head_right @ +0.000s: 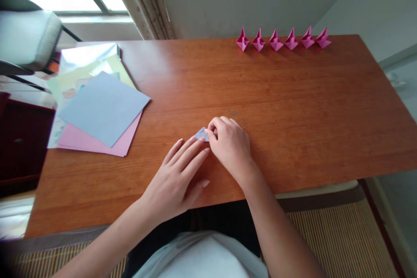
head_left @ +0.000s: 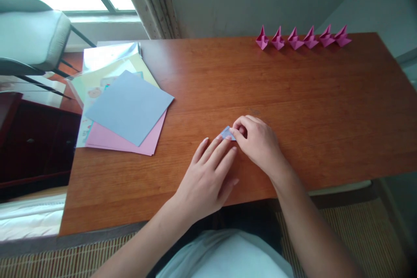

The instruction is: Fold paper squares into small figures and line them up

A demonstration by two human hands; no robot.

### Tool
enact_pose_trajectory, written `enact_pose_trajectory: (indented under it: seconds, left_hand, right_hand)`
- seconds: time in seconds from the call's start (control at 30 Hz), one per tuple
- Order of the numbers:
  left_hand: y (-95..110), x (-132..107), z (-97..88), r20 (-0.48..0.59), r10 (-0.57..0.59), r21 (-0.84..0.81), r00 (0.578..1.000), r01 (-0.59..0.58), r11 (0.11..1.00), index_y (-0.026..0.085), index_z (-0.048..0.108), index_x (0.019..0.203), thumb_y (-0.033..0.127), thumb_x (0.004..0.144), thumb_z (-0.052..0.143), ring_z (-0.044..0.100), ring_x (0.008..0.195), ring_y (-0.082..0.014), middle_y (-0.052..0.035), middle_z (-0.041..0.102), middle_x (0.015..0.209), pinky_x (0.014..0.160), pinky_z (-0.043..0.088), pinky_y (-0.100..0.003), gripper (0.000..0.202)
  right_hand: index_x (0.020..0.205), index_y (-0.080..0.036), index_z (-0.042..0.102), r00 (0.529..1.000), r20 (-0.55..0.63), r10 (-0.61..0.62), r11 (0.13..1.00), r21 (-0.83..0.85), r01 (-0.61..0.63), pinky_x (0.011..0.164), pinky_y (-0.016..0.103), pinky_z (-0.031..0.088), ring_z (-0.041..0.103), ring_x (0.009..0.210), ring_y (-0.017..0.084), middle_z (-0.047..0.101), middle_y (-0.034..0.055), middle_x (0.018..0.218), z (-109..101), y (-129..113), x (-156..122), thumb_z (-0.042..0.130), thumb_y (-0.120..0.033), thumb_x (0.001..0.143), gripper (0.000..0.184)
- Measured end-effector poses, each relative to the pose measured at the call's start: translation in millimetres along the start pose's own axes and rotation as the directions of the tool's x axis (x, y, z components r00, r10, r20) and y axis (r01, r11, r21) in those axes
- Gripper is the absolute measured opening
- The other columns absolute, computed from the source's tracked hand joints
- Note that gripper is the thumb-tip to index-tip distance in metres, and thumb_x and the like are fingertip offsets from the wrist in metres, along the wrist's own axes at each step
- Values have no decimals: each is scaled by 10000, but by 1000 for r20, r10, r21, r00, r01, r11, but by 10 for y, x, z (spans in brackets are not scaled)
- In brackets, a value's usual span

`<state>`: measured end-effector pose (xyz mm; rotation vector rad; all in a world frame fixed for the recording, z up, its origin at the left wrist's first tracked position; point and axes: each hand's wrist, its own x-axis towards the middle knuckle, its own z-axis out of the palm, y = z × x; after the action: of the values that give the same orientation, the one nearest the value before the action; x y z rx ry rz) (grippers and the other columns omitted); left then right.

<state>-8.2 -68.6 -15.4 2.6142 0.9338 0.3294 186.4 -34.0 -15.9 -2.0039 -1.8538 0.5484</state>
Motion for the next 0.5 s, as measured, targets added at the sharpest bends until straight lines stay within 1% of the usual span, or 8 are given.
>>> enact_pose_trajectory:
  seconds: [0.07, 0.13, 0.17, 0.23, 0.3, 0.37, 0.43, 0.5]
  left_hand:
    - [-76, -26, 5, -126, -15, 27, 992, 18, 999, 60, 555, 1381, 222, 977, 531, 422, 1463, -311, -172, 505, 1541, 1205, 379, -471, 436]
    - [-149, -12, -5, -202, -17, 55, 979, 28, 998, 75, 581, 1333, 145, 983, 512, 549, 1346, -270, -159, 611, 1432, 1137, 456, -420, 363]
    - [-181, 16, -16, -224, -13, 74, 974, 30, 997, 90, 587, 1320, 141, 986, 520, 589, 1289, -260, -146, 648, 1382, 1092, 489, -410, 345]
    - [-234, 106, -41, -212, -8, 115, 977, 33, 993, 125, 603, 1290, 170, 993, 541, 638, 1177, -254, -118, 696, 1292, 996, 530, -408, 307]
    - [-274, 218, -60, -194, -6, 154, 981, 36, 987, 153, 638, 1216, 189, 995, 554, 659, 1059, -245, -97, 721, 1191, 924, 546, -401, 240]
    - [-301, 316, -66, -145, -4, 194, 989, 33, 980, 161, 665, 1132, 172, 992, 550, 653, 996, -237, -95, 715, 1127, 872, 548, -381, 182]
    - [-313, 377, -64, -126, -4, 234, 992, 34, 972, 167, 680, 1056, 158, 995, 536, 641, 935, -225, -87, 704, 1066, 827, 543, -365, 157]
    - [-310, 397, -61, -131, 6, 267, 991, 30, 963, 171, 685, 1031, 151, 997, 527, 627, 901, -218, -81, 692, 1027, 789, 536, -355, 163]
  right_hand:
    - [792, -235, 591, 1000, -13, -8, 1000, 8, 8, 678, 309, 370, 582, 788, 195, 659, 3, 806, 16, 10, -13, 622, -261, 933, 147]
    - [791, -236, 597, 999, -33, -15, 1000, 16, 15, 686, 309, 377, 585, 796, 199, 656, 6, 799, 33, 12, -28, 621, -274, 940, 156]
    - [795, -236, 602, 999, -45, -18, 1000, 18, 19, 694, 310, 382, 586, 801, 201, 658, 9, 800, 40, 11, -36, 618, -275, 944, 155]
    - [801, -235, 612, 998, -65, -25, 999, 27, 27, 718, 314, 400, 591, 813, 206, 663, 19, 804, 44, 12, -53, 608, -278, 951, 156]
    - [807, -233, 621, 997, -70, -44, 998, 50, 48, 751, 319, 421, 598, 825, 208, 670, 28, 814, 28, 23, -75, 589, -278, 961, 164]
    - [831, -232, 635, 995, -66, -75, 991, 103, 82, 781, 323, 440, 611, 849, 209, 685, 34, 846, -9, 49, -111, 559, -260, 973, 163]
    - [891, -232, 652, 993, -73, -92, 980, 169, 103, 796, 322, 458, 628, 888, 209, 702, 42, 909, -56, 86, -162, 522, -220, 979, 157]
    - [948, -230, 662, 993, -95, -74, 973, 210, 93, 779, 319, 473, 639, 903, 210, 710, 51, 960, -92, 125, -223, 504, -198, 977, 163]
